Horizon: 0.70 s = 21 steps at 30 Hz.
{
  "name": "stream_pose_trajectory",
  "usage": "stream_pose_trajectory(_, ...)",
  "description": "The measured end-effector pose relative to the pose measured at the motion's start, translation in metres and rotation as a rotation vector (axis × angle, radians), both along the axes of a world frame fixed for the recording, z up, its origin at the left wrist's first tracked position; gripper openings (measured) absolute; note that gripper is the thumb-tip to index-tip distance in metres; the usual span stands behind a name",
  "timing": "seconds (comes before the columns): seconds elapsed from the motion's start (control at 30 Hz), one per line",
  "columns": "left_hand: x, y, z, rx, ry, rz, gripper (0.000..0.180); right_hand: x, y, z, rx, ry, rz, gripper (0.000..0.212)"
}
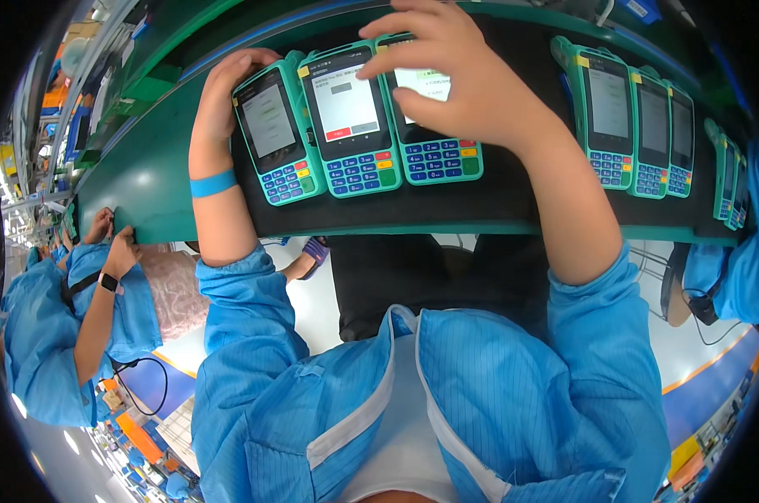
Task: Testing and configuring multiple handheld electronic terminals on a factory assembly line.
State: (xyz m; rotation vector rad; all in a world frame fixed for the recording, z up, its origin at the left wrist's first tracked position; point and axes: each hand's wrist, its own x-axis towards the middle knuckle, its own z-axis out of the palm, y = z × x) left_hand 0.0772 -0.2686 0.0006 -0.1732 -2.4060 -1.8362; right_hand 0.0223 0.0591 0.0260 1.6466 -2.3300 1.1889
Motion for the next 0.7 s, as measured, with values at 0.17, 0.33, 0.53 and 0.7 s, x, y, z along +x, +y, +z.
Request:
stream_pose_trajectory(0.17,-0.001,-0.001,-0.004,0.008,-0.057,0.048,0.039,0.017,-0.006,0.004,0.052,0.231,-0.003,0.02)
stream_pose_trajectory(0.33,-0.004,-0.005,-0.009,0.064,-0.092,0.121,0.048,0.023,-0.009,0.005,0.018,0.262,0.007,0.016)
stream_pose_trajectory(0.53,-0.012,-0.014,-0.015,-0.01,-0.109,0.148,0.049,0.028,-0.011,0.0,0.085,0.386,-0.088,0.026)
stream_pose_trajectory(0.7,-0.012,-0.018,-0.019,-0.026,-0.106,0.196,0.049,0.038,-0.014,0.002,0.114,0.392,-0.05,0.023)
